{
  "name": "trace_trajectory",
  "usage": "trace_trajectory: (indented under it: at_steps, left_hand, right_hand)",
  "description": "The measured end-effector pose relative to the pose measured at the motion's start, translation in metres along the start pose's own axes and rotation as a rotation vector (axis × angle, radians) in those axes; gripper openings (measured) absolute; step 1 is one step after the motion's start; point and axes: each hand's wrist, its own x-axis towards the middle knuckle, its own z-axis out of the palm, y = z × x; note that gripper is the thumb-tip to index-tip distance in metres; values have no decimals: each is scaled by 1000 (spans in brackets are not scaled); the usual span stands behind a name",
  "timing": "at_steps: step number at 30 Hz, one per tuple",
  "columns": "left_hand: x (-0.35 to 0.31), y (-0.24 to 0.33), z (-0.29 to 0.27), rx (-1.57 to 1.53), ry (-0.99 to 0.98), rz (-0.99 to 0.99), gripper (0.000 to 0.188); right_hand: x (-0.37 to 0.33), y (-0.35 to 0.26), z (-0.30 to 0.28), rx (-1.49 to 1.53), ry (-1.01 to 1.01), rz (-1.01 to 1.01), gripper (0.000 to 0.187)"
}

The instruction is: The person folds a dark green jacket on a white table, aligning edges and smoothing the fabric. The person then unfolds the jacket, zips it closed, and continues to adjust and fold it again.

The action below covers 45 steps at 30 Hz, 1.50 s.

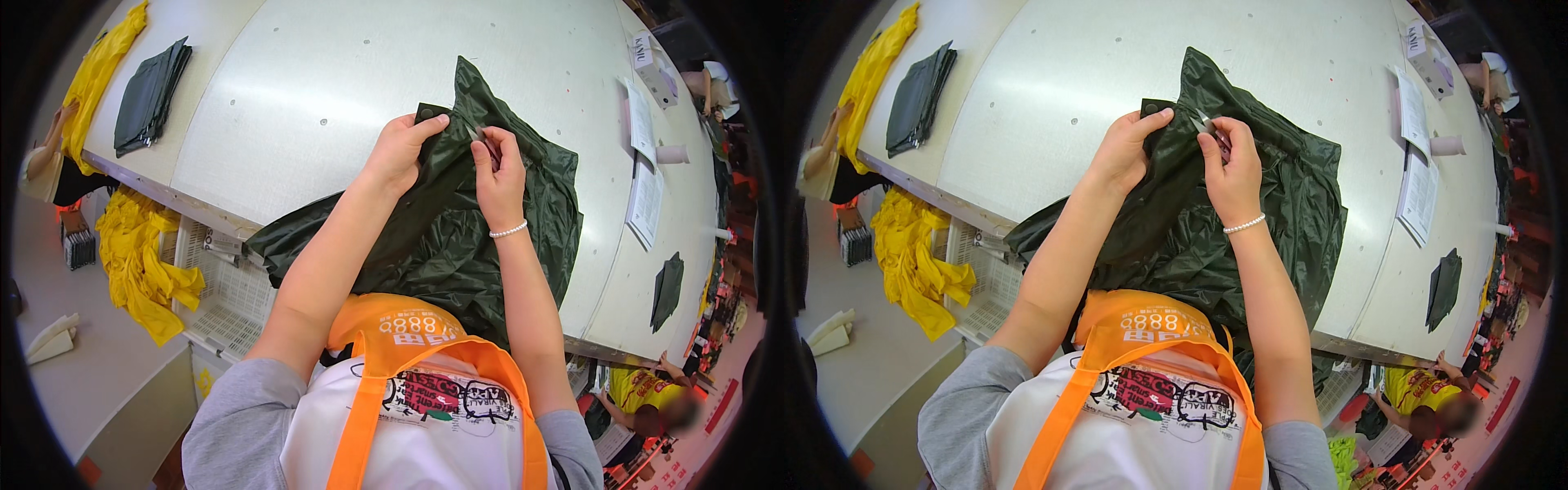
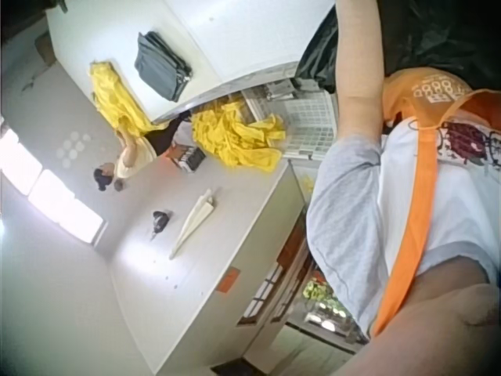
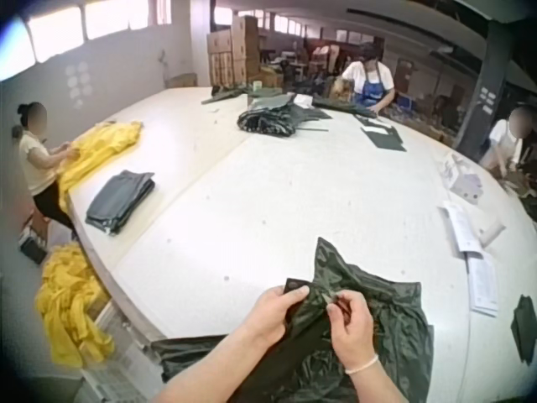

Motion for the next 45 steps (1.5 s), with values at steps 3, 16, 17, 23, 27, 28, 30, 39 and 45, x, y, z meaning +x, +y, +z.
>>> trace_trajectory:
  at_steps: [3,16,17,23,27,28,30,39,45]
  left_hand:
    - [-3,2,2,14,-12,9,14]
    - [-8,0,8,40,-7,65,13]
    - [-9,0,8,37,-8,64,13]
    - [-10,-1,10,46,10,66,12]
    - [-11,-1,11,204,-27,130,14]
    - [-11,0,12,270,-47,154,16]
    - [-15,-2,16,438,-13,235,16]
    - [-14,-6,20,534,-4,294,15]
    - [-16,-3,15,318,-27,190,11]
  right_hand:
    - [6,-12,6,-72,5,-84,22]
    - [12,-14,8,-429,129,-337,17]
    - [11,-15,7,-453,135,-353,17]
    - [8,-15,6,-18,156,-82,16]
    - [15,-25,-4,260,-41,108,18]
    - [17,-28,-5,237,-53,121,19]
    - [22,-30,-6,105,-45,33,18]
    - [17,-27,-6,158,-13,170,8]
    - [10,-18,-17,179,38,158,17]
